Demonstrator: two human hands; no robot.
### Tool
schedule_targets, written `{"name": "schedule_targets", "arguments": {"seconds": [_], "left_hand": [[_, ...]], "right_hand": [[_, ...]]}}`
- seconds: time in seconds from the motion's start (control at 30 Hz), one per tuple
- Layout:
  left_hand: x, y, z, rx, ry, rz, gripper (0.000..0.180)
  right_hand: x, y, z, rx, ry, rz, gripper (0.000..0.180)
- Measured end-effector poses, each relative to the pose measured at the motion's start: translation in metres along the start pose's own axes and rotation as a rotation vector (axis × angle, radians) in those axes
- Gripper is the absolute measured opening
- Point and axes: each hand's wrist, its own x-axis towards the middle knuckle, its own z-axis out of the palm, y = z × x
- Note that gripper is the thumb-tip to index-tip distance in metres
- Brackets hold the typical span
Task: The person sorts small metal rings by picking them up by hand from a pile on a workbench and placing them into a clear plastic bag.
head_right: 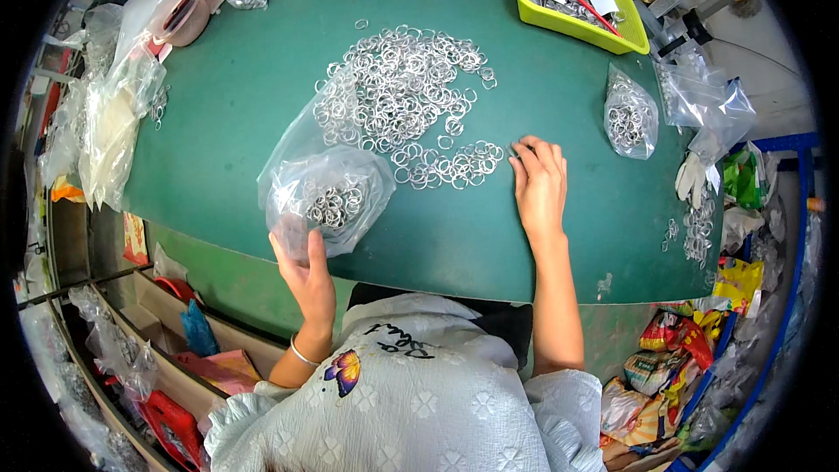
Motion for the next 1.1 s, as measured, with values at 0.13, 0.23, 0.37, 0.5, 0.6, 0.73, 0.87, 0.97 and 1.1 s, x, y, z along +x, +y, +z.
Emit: {"name": "schedule_targets", "arguments": {"seconds": [0.13, 0.23, 0.37, 0.5, 0.6, 0.73, 0.87, 0.97, 1.1], "left_hand": [[0.0, -0.001, 0.0, -0.004, 0.005, 0.013, 0.042], [0.0, -0.002, -0.001, -0.015, 0.005, -0.001, 0.042], [0.0, 0.001, 0.0, -0.034, 0.007, -0.016, 0.042], [-0.001, 0.0, 0.001, -0.023, 0.011, -0.003, 0.042], [0.0, -0.002, -0.001, -0.03, 0.005, -0.008, 0.042], [0.0, -0.002, 0.0, -0.032, -0.001, -0.005, 0.042], [-0.001, -0.004, -0.002, 0.009, 0.001, 0.006, 0.042], [-0.001, -0.002, -0.002, 0.011, -0.005, 0.012, 0.042], [-0.001, -0.002, 0.003, 0.003, -0.003, 0.008, 0.043]], "right_hand": [[-0.003, 0.002, -0.002, 0.127, 0.003, 0.031, 0.013], [-0.003, -0.009, -0.003, 0.293, -0.012, 0.083, 0.01], [0.003, -0.01, -0.001, 0.033, -0.094, -0.038, 0.009], [0.002, -0.006, 0.003, -0.035, -0.085, -0.085, 0.008], [-0.001, -0.012, -0.007, 0.294, -0.017, 0.091, 0.006], [-0.009, 0.0, -0.004, 0.513, -0.15, 0.491, 0.007], [-0.014, -0.024, -0.015, 0.969, -0.186, 0.561, 0.007], [-0.024, -0.073, -0.02, 1.013, -0.292, 0.358, 0.005], [-0.021, -0.135, 0.001, 0.667, -0.152, -0.262, 0.017]]}}
